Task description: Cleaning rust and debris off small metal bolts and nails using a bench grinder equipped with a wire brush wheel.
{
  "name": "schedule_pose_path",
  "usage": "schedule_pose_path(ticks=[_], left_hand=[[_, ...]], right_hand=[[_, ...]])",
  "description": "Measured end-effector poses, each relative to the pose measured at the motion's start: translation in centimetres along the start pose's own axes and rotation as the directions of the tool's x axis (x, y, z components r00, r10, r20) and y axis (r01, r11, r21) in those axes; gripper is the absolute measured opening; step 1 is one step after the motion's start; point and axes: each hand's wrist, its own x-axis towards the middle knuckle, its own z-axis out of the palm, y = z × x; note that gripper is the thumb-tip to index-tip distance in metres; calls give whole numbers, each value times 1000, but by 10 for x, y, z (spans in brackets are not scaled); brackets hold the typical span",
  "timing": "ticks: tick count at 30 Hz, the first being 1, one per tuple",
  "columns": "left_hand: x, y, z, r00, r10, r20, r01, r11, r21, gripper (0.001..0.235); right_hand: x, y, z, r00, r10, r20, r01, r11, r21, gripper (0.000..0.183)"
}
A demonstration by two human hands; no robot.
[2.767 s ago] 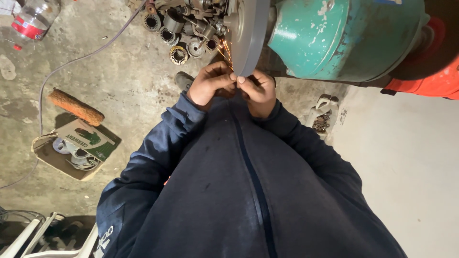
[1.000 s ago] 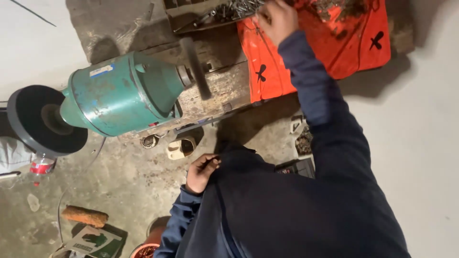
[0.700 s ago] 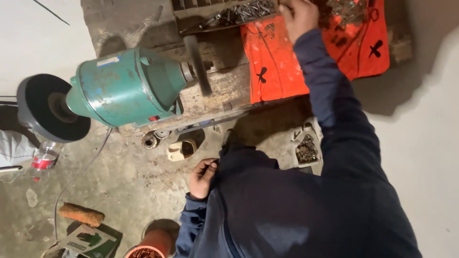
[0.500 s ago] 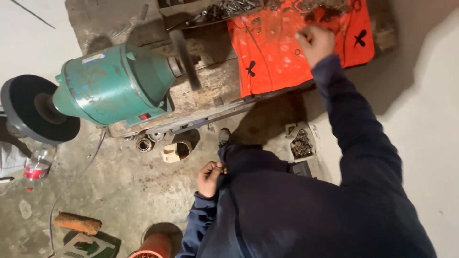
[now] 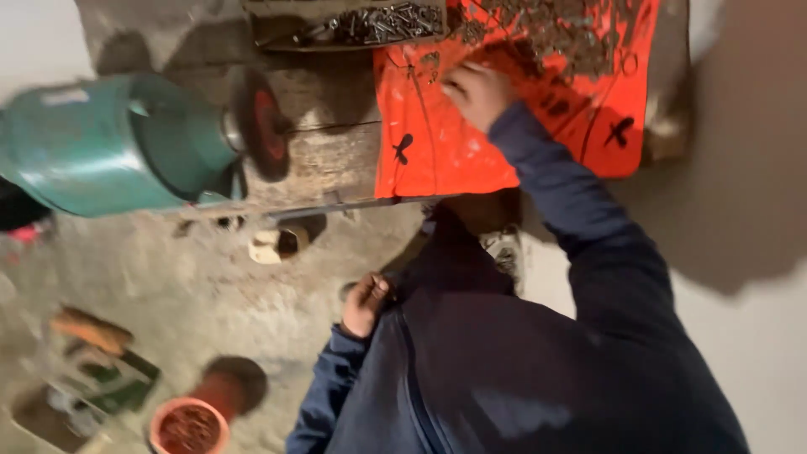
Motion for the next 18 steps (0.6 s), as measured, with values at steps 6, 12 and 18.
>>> schedule_pose_path(ticks=[6, 12, 18], left_hand=[[74, 65, 90, 993, 0, -119, -3, 1000, -22, 15], [79, 33, 101, 945, -48, -324, -45, 961, -275, 13], [98, 32, 107, 939, -95, -331, 4, 964, -264, 11]], right_hand=[[67, 10, 27, 981, -147, 124, 157, 985, -77, 15], [77, 24, 42, 949, -72, 306, 104, 991, -89, 17], [80, 8, 52, 939, 13, 345, 49, 984, -172, 17]])
